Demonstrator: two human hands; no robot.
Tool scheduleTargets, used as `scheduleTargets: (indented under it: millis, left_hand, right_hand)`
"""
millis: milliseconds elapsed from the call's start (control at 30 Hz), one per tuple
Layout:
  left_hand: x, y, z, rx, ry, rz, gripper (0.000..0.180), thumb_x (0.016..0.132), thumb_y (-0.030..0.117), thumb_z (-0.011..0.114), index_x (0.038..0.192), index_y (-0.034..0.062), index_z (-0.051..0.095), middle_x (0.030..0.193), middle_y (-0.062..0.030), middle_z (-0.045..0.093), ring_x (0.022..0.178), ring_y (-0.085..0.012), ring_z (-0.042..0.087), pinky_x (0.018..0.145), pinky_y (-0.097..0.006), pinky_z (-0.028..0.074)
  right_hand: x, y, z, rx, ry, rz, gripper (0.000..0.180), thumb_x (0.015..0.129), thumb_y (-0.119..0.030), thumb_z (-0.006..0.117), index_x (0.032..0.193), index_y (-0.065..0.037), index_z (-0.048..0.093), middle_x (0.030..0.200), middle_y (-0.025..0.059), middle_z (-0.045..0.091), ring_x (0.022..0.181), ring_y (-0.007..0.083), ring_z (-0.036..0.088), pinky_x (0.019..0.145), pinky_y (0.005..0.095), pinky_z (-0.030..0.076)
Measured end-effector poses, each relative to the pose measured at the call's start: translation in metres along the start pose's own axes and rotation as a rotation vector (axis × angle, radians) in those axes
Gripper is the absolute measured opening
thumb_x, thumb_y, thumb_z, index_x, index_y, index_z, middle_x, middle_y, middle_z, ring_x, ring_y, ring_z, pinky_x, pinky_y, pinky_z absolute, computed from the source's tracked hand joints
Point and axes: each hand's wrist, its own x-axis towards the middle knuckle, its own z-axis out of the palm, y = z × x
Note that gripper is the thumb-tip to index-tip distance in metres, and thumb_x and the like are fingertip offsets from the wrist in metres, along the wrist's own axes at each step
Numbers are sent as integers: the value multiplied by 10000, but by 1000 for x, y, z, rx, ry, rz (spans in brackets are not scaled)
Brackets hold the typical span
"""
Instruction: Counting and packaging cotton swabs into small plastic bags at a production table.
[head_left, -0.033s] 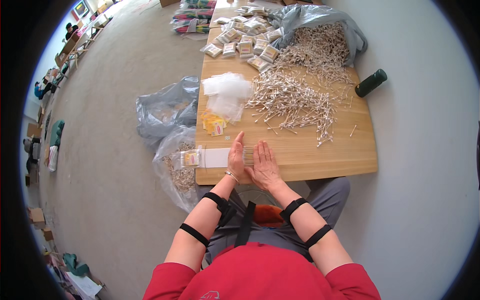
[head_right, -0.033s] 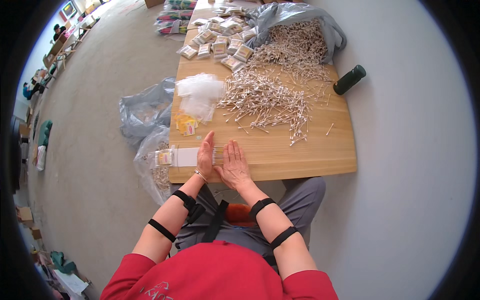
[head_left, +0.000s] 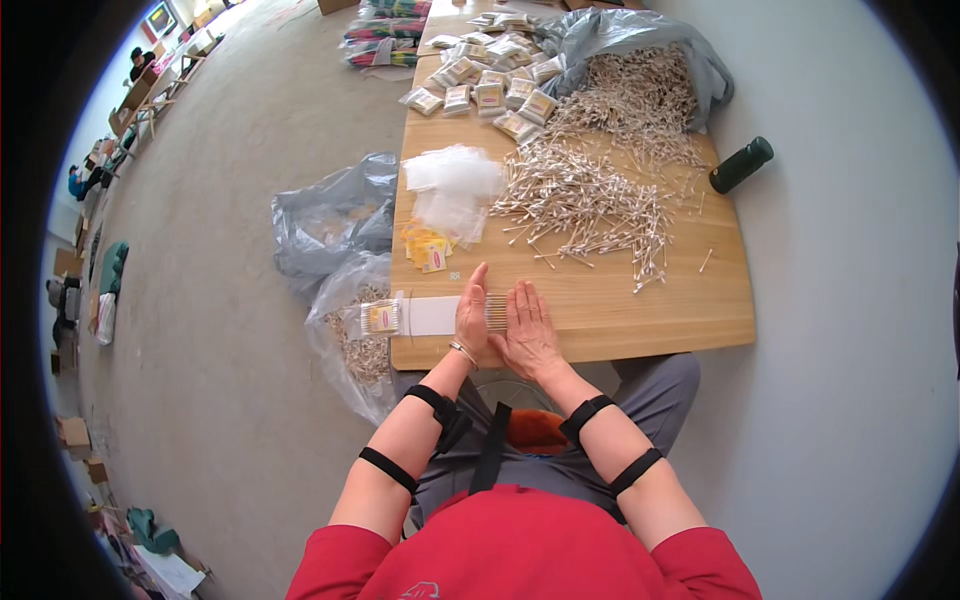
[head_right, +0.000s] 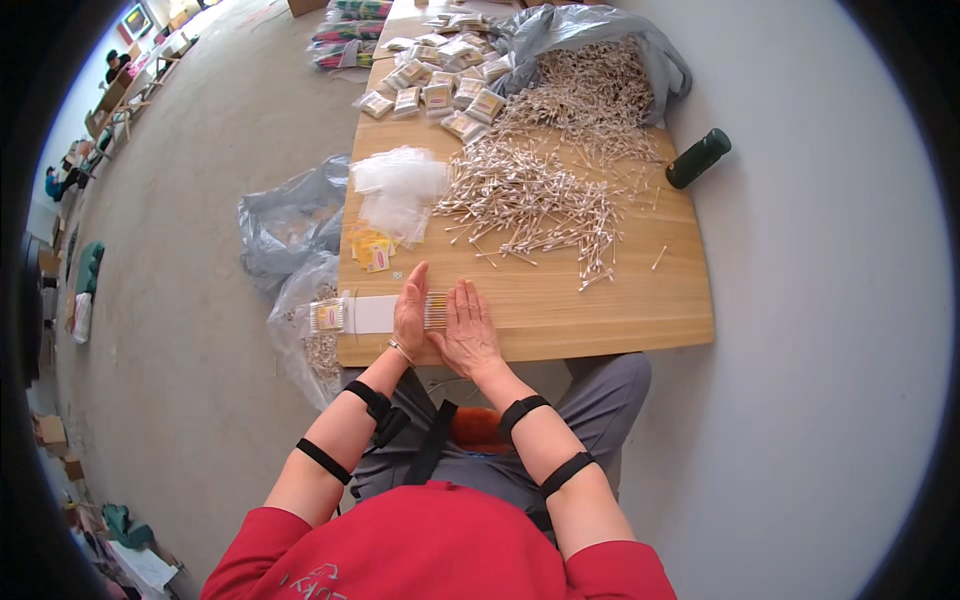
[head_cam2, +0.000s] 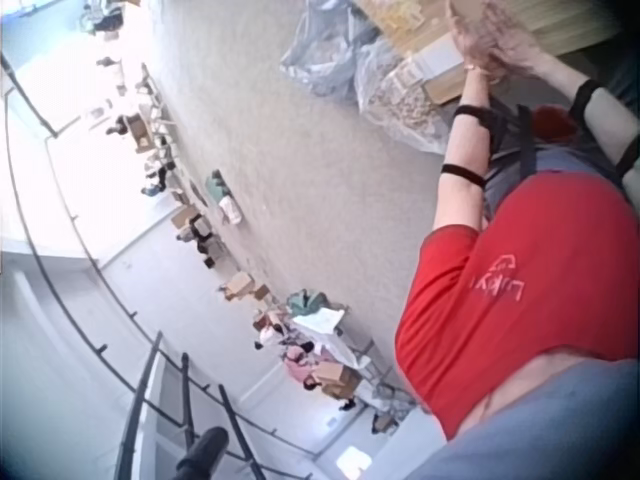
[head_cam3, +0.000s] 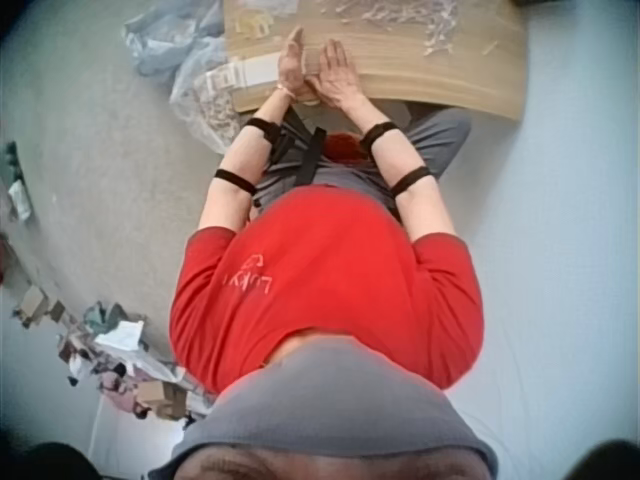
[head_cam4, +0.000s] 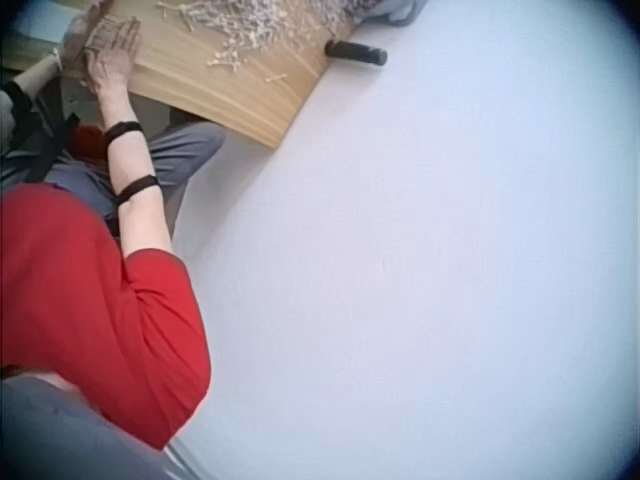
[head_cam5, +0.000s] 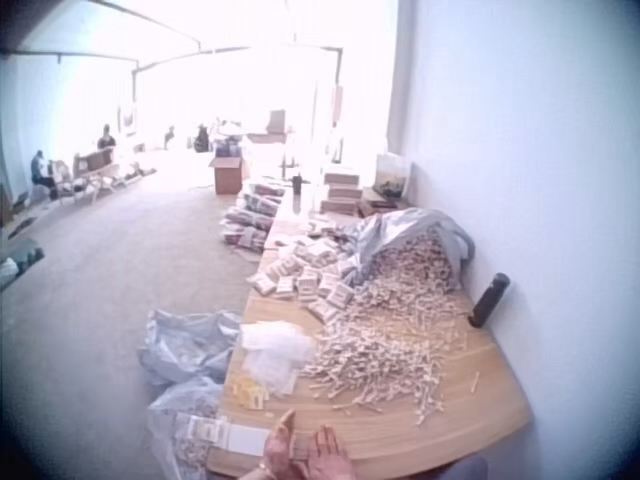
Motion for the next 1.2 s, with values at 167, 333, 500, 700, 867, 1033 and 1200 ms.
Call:
scheduleTargets:
  millis: [167, 333, 500, 700, 867, 1033, 1200]
  left_hand:
    - [-2, -2, 0, -23, 0, -15, 627, 993, 424, 322, 1398, -54, 280, 1465, -166, 284, 1378, -227, 223, 1140, -348, 150]
    - [-6, -2, -1, -20, 4, -19, 628, 994, 426, 318, 1398, -53, 279, 1466, -163, 283, 1378, -223, 221, 1140, -345, 147]
    - [-13, 1, -2, 6, 16, -24, 611, 999, 406, 321, 1390, -62, 289, 1458, -162, 297, 1369, -216, 241, 1136, -337, 163]
    - [-15, 5, -3, 31, 32, -5, 593, 1002, 385, 329, 1384, -67, 298, 1450, -159, 311, 1362, -208, 254, 1134, -328, 169]
    - [-17, 0, -7, -70, 38, 19, 590, 1002, 383, 331, 1388, -62, 294, 1450, -152, 312, 1366, -204, 242, 1137, -322, 154]
    - [-17, -1, -6, 80, 10, 40, 597, 1001, 399, 320, 1393, -50, 296, 1452, -138, 319, 1361, -205, 256, 1129, -321, 174]
    - [-18, 7, -4, 225, -13, 20, 595, 1001, 408, 313, 1397, -36, 304, 1452, -130, 323, 1358, -205, 266, 1124, -324, 186]
  right_hand:
    - [-1, 0, 1, 57, 71, -27, 877, 828, -453, 568, 1407, 79, 179, 1482, 244, 170, 1405, 357, 114, 1140, 459, 113]
    - [-3, -1, 4, 62, 98, -45, 877, 826, -443, 570, 1408, 80, 171, 1480, 245, 174, 1405, 357, 118, 1141, 457, 107]
    - [-3, -7, 5, 125, 101, -29, 824, 843, -364, 561, 1416, 71, 161, 1486, 244, 165, 1406, 354, 115, 1143, 449, 105]
    - [-4, 25, 5, 571, 324, 146, 728, 834, -144, 521, 1436, 32, 150, 1500, 228, 143, 1407, 354, 112, 1146, 441, 104]
    - [0, 17, 3, 810, 342, 88, 738, 792, -66, 467, 1443, 27, 133, 1510, 215, 130, 1412, 347, 97, 1152, 400, 90]
    - [16, -2, 5, 1001, 357, 147, 744, 763, -33, 433, 1442, 30, 135, 1514, 214, 118, 1418, 336, 77, 1154, 389, 78]
    - [19, -3, 10, 967, 295, 28, 763, 734, -11, 414, 1443, 30, 136, 1511, 215, 130, 1417, 343, 76, 1154, 389, 74]
